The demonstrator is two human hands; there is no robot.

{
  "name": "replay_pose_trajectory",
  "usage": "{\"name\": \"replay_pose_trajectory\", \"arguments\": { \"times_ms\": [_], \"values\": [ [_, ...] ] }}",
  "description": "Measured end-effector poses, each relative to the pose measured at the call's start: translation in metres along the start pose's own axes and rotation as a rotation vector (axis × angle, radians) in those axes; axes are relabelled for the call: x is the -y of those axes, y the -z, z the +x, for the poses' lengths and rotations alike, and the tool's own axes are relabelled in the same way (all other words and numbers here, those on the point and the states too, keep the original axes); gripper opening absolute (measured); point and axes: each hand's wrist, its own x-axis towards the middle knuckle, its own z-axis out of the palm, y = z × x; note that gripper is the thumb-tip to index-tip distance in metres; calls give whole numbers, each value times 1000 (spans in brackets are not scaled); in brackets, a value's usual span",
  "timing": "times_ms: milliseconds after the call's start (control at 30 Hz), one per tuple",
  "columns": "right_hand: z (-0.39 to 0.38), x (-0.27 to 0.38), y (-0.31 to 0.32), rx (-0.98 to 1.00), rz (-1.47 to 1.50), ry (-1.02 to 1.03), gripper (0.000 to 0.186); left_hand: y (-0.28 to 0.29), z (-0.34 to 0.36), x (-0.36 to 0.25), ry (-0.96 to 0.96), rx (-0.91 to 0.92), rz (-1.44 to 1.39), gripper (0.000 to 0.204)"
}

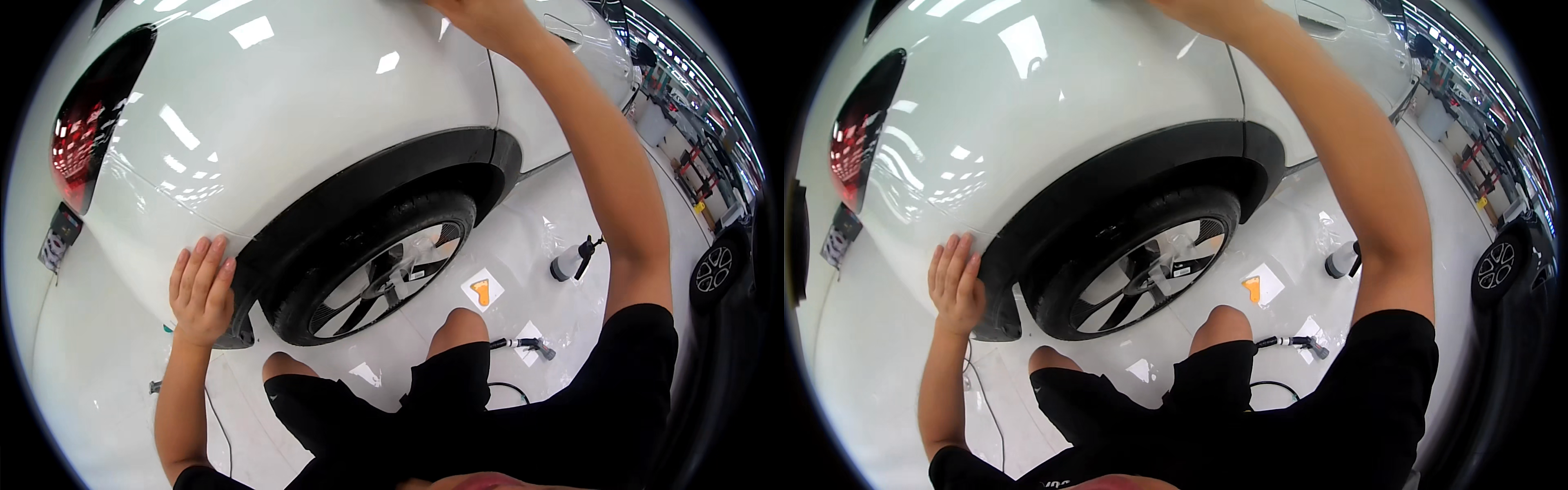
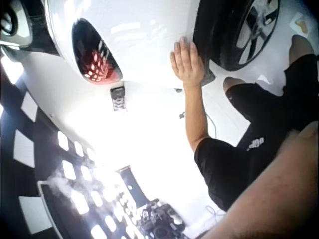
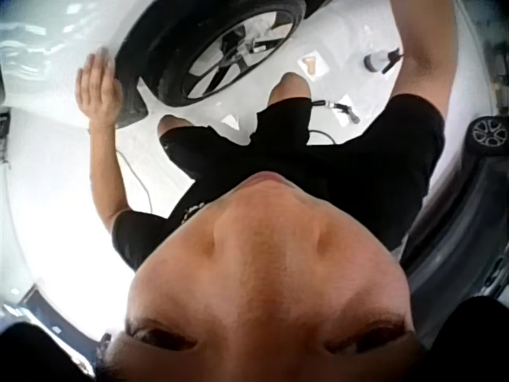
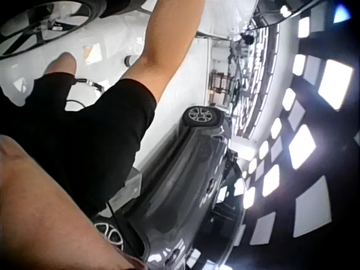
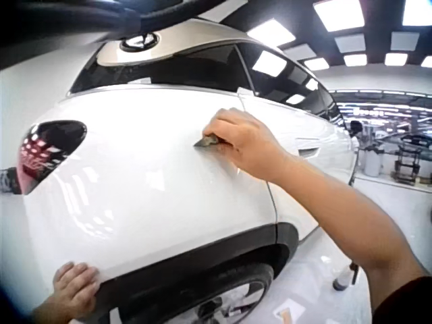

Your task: The person applies a transparent protective film to the rear bumper of a white car. They use a spray bottle to wet the surface and a green squeegee to smooth the film, removing air bubbles and ensuring adhesion.

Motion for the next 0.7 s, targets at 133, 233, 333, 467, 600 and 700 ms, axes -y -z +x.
{"name": "replay_pose_trajectory", "arguments": {
  "times_ms": [133, 233, 333, 467, 600, 700],
  "values": [
    [-60, 7, -19, 113, -273, 47, 31, 0, -4, 3, 3, 2, -20, 47],
    [-173, 2, 2, 245, -189, 73, 32, 5, 12, -4, 19, 46, 101, 37],
    [-203, 14, 16, 320, -136, -25, 33, 5, 13, -3, 21, 20, 72, 41],
    [-96, -5, 15, 13, -208, 11, 27, -2, 9, -1, 16, 36, 7, 48],
    [-44, 17, 3, 59, -135, 104, 16, 6, 5, 9, 37, 64, 0, 41],
    [-114, 9, -10, 41, -204, 167, 37, 17, 2, 27, -76, 84, 41, 41]
  ]
}}
